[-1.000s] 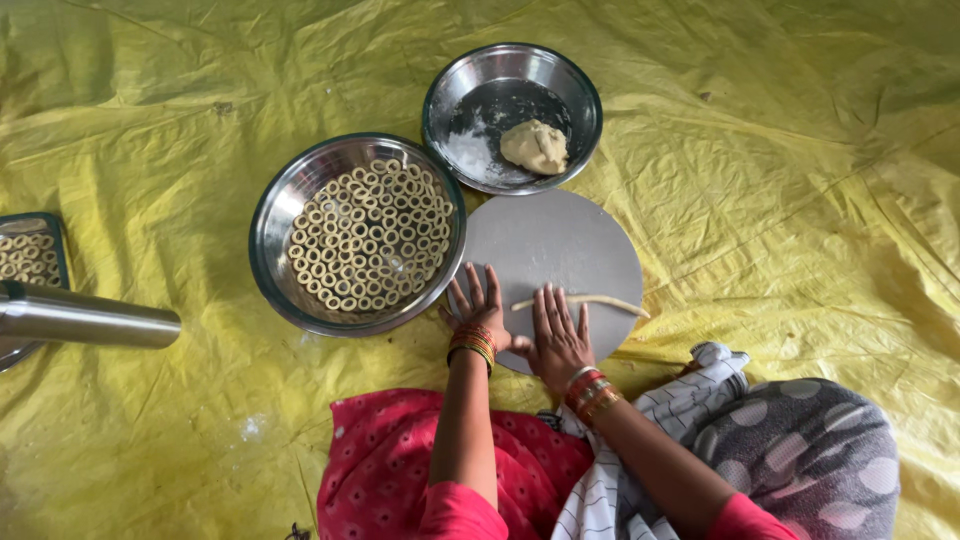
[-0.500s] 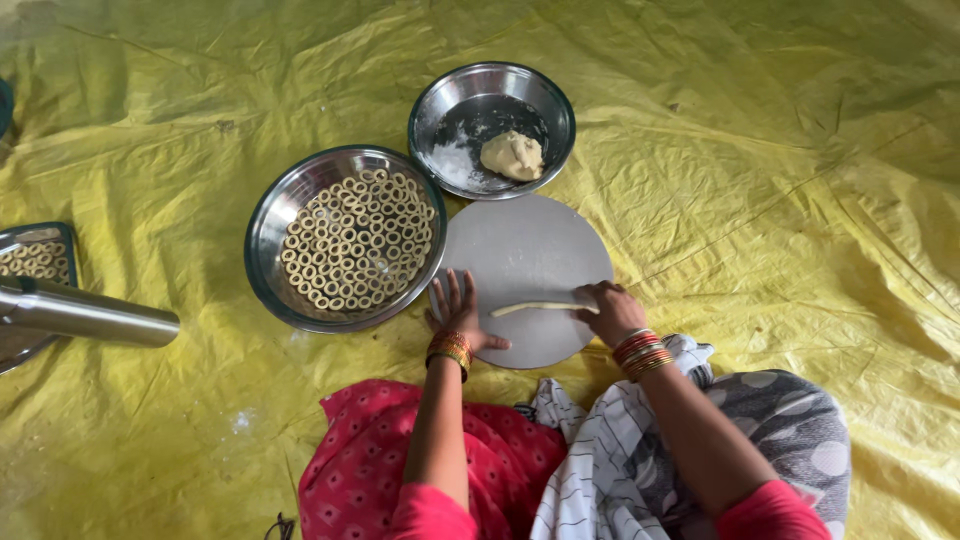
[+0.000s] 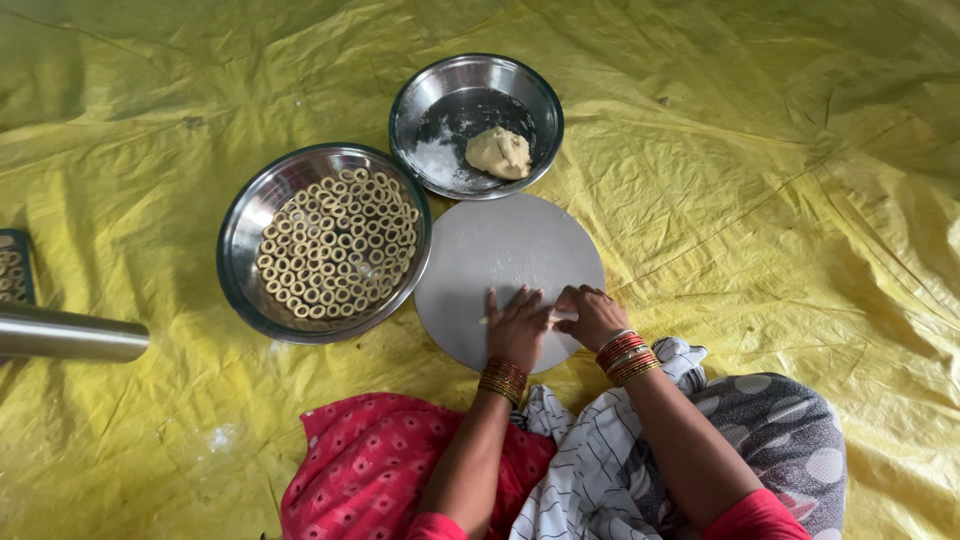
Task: The person rolls small pieces of dough into thin ropes on a round board, then joins the ends to form rings and places them into a metal bowl. The process repeats continuously with fresh dough from a second bowl.
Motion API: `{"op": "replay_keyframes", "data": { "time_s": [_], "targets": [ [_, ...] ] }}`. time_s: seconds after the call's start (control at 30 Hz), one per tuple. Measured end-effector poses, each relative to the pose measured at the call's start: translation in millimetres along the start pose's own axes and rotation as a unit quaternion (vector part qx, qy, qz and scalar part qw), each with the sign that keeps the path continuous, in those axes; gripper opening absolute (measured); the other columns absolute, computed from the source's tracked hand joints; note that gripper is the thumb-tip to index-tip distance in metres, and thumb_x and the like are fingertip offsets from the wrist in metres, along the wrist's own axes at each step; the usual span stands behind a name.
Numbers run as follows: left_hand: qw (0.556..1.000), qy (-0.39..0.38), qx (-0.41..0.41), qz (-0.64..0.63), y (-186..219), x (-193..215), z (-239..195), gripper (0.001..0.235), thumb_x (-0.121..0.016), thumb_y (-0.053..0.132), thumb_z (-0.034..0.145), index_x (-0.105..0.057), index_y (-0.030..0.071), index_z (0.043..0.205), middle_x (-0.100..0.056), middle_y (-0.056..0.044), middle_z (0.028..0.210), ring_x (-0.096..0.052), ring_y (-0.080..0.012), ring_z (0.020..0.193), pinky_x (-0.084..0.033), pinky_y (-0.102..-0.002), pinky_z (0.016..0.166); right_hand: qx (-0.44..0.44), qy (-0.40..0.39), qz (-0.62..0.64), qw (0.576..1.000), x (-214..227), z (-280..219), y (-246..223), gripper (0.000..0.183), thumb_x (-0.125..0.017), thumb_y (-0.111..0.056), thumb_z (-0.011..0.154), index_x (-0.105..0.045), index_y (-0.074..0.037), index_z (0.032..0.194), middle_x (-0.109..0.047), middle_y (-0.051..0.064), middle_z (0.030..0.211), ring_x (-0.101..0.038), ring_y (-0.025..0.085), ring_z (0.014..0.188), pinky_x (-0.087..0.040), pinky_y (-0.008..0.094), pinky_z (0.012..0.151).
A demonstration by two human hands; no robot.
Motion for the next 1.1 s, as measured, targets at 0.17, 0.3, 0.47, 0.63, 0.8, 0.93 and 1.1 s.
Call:
{"op": "replay_keyframes", "data": {
  "time_s": [0.17, 0.3, 0.47, 0.63, 0.8, 0.93, 1.1],
  "targets": [
    [0.996, 0.026, -0.001, -0.080, 6.5, 8.4, 2.9, 0.014, -0.066, 0.025, 0.094, -0.075, 0.024, 0.104, -0.068, 0.001, 0.134, -0.052, -0.0197, 0.139, -0.010, -0.066, 0.124, 0.053, 0.051, -0.002, 0.997, 6.1, -1.8, -3.6, 0.016, -0.075, -0.026, 0.089, -0.072, -0.016, 0.101, -0.073, 0.002, 0.108, -0.070, 0.019, 0.102, -0.058, 0.034, 0.085],
    [0.984, 0.096, 0.034, -0.149, 1.2, 31.9, 6.4, 0.013, -0.068, 0.023, 0.089, -0.070, 0.017, 0.100, -0.073, -0.004, 0.123, -0.061, -0.0233, 0.129, -0.013, -0.066, 0.123, 0.036, 0.008, 0.109, 0.993, -7.9, 18.1, 21.0, 0.022, -0.078, -0.025, 0.089, -0.069, -0.012, 0.105, -0.078, 0.006, 0.098, -0.075, 0.018, 0.092, -0.059, 0.033, 0.082],
    [0.967, 0.117, 0.095, -0.207, -12.9, 36.3, 11.1, 0.018, -0.069, 0.024, 0.091, -0.069, 0.016, 0.106, -0.075, -0.001, 0.109, -0.068, -0.0220, 0.115, -0.016, -0.066, 0.124, 0.077, -0.041, 0.380, 0.921, 1.2, 20.0, 40.1, 0.011, -0.063, -0.013, 0.098, -0.070, -0.008, 0.105, -0.076, 0.010, 0.097, -0.073, 0.020, 0.087, -0.062, 0.036, 0.073],
    [0.964, 0.094, 0.079, -0.235, -13.4, 9.1, 15.8, 0.009, -0.066, 0.017, 0.094, -0.074, 0.018, 0.097, -0.077, 0.001, 0.105, -0.070, -0.0198, 0.107, -0.034, -0.054, 0.116, -0.017, -0.030, 0.456, 0.889, 35.7, 27.3, 41.7, 0.020, -0.058, -0.008, 0.097, -0.067, -0.010, 0.114, -0.077, 0.009, 0.101, -0.075, 0.021, 0.094, -0.065, 0.040, 0.082],
    [0.976, 0.073, 0.008, -0.206, 18.5, -16.7, 19.3, 0.020, -0.059, 0.012, 0.103, -0.077, 0.018, 0.104, -0.077, -0.003, 0.113, -0.068, -0.0214, 0.115, -0.051, -0.037, 0.103, -0.041, 0.078, 0.523, 0.848, 72.6, 76.9, 5.1, 0.023, -0.054, -0.009, 0.102, -0.068, -0.008, 0.121, -0.073, 0.010, 0.111, -0.073, 0.025, 0.099, -0.064, 0.038, 0.089],
    [0.974, 0.053, -0.035, -0.218, 29.7, -14.2, 12.9, 0.025, -0.056, 0.009, 0.094, -0.078, 0.015, 0.105, -0.077, -0.004, 0.113, -0.067, -0.0234, 0.119, -0.051, -0.040, 0.103, -0.008, 0.069, 0.691, 0.719, 59.6, 130.8, -42.4, 0.027, -0.041, -0.002, 0.099, -0.060, 0.001, 0.118, -0.074, 0.020, 0.109, -0.075, 0.034, 0.104, -0.063, 0.045, 0.091],
    [0.979, 0.017, -0.047, -0.197, 33.0, -10.3, 11.3, 0.020, -0.059, 0.013, 0.097, -0.076, 0.011, 0.106, -0.074, -0.008, 0.120, -0.066, -0.0236, 0.122, -0.050, -0.039, 0.104, -0.071, 0.095, 0.582, 0.805, 31.7, 163.5, -38.4, 0.027, -0.053, -0.011, 0.103, -0.063, -0.006, 0.128, -0.068, 0.015, 0.127, -0.068, 0.029, 0.114, -0.058, 0.043, 0.100]
  ]
}}
Point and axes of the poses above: each hand's wrist, its own z-axis towards the middle knuckle, its own x-axis out of the back of the hand, y = z × x, the point moved 9 cm from there along z, towards the middle knuckle
